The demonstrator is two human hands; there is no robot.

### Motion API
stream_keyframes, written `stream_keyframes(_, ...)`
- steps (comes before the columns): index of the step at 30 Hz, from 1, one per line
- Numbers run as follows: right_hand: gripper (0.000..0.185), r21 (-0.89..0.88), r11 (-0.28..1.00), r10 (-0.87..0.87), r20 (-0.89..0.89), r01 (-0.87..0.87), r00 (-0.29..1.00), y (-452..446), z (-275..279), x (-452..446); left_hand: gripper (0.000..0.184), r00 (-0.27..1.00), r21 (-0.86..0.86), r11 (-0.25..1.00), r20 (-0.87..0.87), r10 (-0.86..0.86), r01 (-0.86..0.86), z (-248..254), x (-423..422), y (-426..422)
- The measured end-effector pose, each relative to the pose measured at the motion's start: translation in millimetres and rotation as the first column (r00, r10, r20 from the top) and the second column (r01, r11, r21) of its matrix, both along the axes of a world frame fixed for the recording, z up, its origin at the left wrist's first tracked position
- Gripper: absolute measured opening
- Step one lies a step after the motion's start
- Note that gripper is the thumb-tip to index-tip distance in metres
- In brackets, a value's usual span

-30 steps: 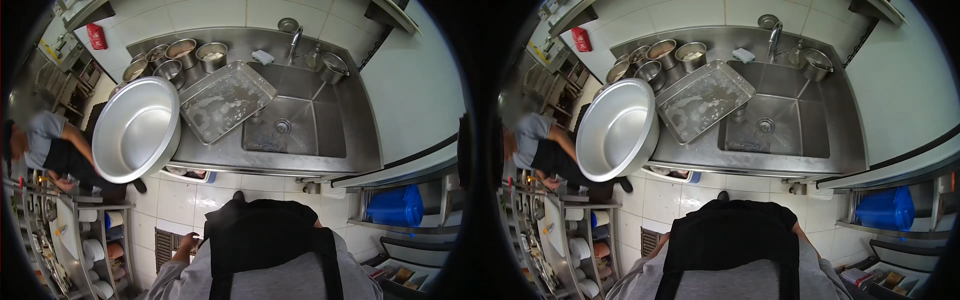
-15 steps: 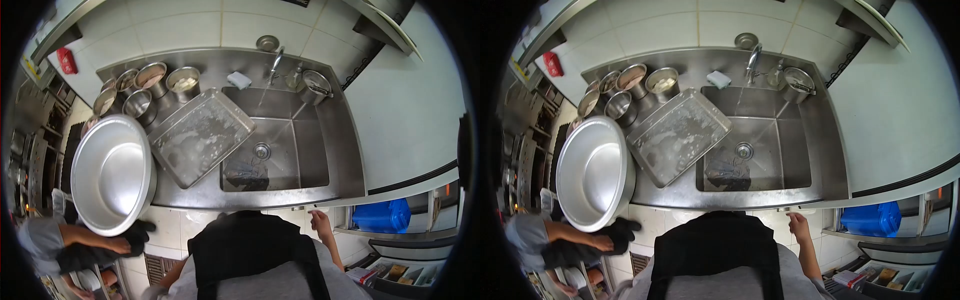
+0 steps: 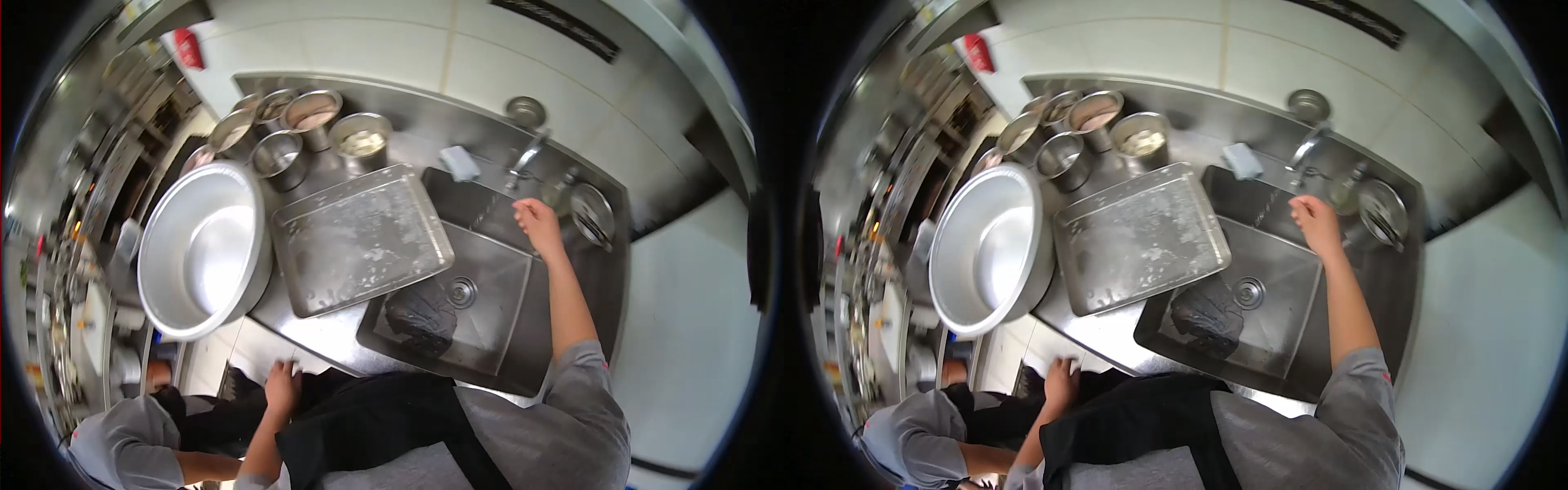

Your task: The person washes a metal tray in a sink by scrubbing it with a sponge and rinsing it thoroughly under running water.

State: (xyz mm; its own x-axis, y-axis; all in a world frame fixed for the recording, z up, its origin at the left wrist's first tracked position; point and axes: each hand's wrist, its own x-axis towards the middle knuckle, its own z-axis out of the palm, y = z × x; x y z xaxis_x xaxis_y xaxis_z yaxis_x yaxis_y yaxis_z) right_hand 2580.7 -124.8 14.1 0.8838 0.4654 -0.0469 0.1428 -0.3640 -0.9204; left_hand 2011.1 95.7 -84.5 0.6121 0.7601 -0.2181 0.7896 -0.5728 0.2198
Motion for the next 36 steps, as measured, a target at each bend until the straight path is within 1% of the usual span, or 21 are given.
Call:
stream_keyframes(2, 0.021, -0.101, 0.958, 0.279, 0.115, -0.268, 0.953, 64.5, -47.2, 33.4, 0.029, 0.967, -0.030, 0.990, 0.214, 0.140, -0.136, 13.4, 44.7, 11.0)
stream_keyframes(4, 0.042, -0.219, 0.971, 0.165, 0.322, -0.096, 0.932, 117.7, -108.4, 89.4, 0.037, 0.876, -0.032, 0.975, 0.433, 0.213, -0.222, 3.8, 81.6, 34.7)
stream_keyframes(5, 0.061, -0.361, 0.932, 0.141, 0.396, 0.013, 0.907, 137.0, -109.0, 104.7, 0.042, 0.863, 0.022, 0.967, 0.456, 0.217, -0.254, -1.9, 98.9, 45.2)
stream_keyframes(6, 0.066, -0.390, 0.915, 0.131, 0.530, 0.104, 0.838, 150.2, -133.2, 126.1, 0.046, 0.851, 0.074, 0.956, 0.479, 0.215, -0.283, -10.1, 114.8, 54.8)
stream_keyframes(8, 0.073, -0.583, 0.793, 0.248, 0.577, 0.179, 0.778, 162.9, -122.2, 114.8, 0.053, 0.831, 0.052, 0.929, 0.469, 0.301, -0.366, -34.7, 138.9, 78.5)
stream_keyframes(12, 0.073, -0.578, 0.795, 0.187, 0.523, 0.186, 0.831, 189.6, -145.8, 110.0, 0.054, 0.764, -0.097, 0.866, 0.431, 0.481, -0.491, -22.9, 171.4, 84.9)
stream_keyframes(15, 0.065, -0.607, 0.795, 0.362, 0.489, 0.011, 0.794, 183.7, -146.3, 99.2, 0.059, 0.757, -0.104, 0.889, 0.485, 0.437, -0.446, -32.7, 167.3, 54.0)
stream_keyframes(18, 0.051, -0.637, 0.765, 0.514, 0.513, -0.096, 0.687, 176.5, -146.9, 95.0, 0.067, 0.722, -0.294, 0.866, 0.479, 0.499, -0.404, -39.6, 166.1, 1.9)
stream_keyframes(19, 0.046, -0.497, 0.867, 0.346, 0.534, -0.045, 0.771, 172.9, -146.7, 94.4, 0.067, 0.729, -0.293, 0.873, 0.481, 0.487, -0.389, -33.7, 167.7, 8.6)
stream_keyframes(21, 0.045, -0.183, 0.979, 0.013, 0.490, 0.088, 0.872, 160.7, -132.1, 87.5, 0.076, 0.759, 0.082, 0.877, 0.544, 0.359, -0.473, -20.1, 177.9, 27.3)
stream_keyframes(23, 0.050, -0.105, 0.993, -0.005, 0.450, 0.058, 0.893, 152.5, -97.0, 65.8, 0.085, 0.845, 0.228, 0.889, 0.469, 0.256, -0.396, 1.6, 184.1, 72.4)
stream_keyframes(24, 0.055, -0.014, 1.000, -0.015, 0.402, 0.023, 0.915, 152.0, -84.1, 51.1, 0.078, 0.883, 0.181, 0.915, 0.380, 0.274, -0.361, 3.0, 190.3, 91.7)
stream_keyframes(25, 0.059, -0.024, 0.994, 0.109, 0.320, -0.107, 0.941, 153.5, -80.3, 33.9, 0.071, 0.916, 0.130, 0.936, 0.285, 0.281, -0.327, 2.5, 195.6, 107.5)
stream_keyframes(26, 0.053, -0.067, 0.977, 0.212, 0.395, -0.201, 0.894, 158.3, -82.3, 15.7, 0.071, 0.916, 0.115, 0.941, 0.293, 0.275, -0.319, 5.1, 199.7, 122.6)
stream_keyframes(27, 0.052, -0.153, 0.948, 0.316, 0.343, -0.279, 0.885, 165.2, -64.7, -13.9, 0.061, 0.935, 0.027, 0.958, 0.228, 0.272, -0.286, 10.4, 204.6, 136.3)
stream_keyframes(29, 0.057, -0.332, 0.898, 0.392, 0.304, -0.289, 0.868, 180.8, -94.8, -42.3, 0.051, 0.953, -0.079, 0.966, 0.162, 0.258, -0.248, 10.0, 209.1, 140.0)
stream_keyframes(31, 0.065, -0.557, 0.799, 0.418, 0.246, -0.226, 0.874, 187.2, -114.9, -81.8, 0.041, 0.978, -0.064, 0.998, -0.203, -0.037, 0.025, 18.0, 216.4, 130.4)
stream_keyframes(32, 0.063, -0.617, 0.778, 0.448, 0.413, -0.118, 0.793, 189.8, -130.8, -102.5, 0.041, 0.979, -0.069, 0.997, -0.199, -0.048, 0.034, 12.4, 220.4, 123.2)
stream_keyframes(33, 0.055, -0.539, 0.839, 0.420, 0.553, -0.075, 0.719, 188.7, -155.5, -124.2, 0.039, 0.991, -0.036, 0.998, -0.123, -0.060, 0.056, 1.6, 223.8, 112.7)
stream_keyframes(35, 0.048, -0.564, 0.802, 0.555, 0.586, -0.195, 0.591, 187.5, -160.9, -178.8, 0.037, 0.996, -0.008, 0.997, -0.044, -0.078, 0.077, -18.0, 231.4, 100.7)
stream_keyframes(36, 0.048, -0.571, 0.798, 0.558, 0.581, -0.191, 0.592, 188.4, -155.8, -194.5, 0.033, 0.993, -0.044, 0.998, 0.115, -0.037, 0.042, -25.8, 234.9, 95.7)
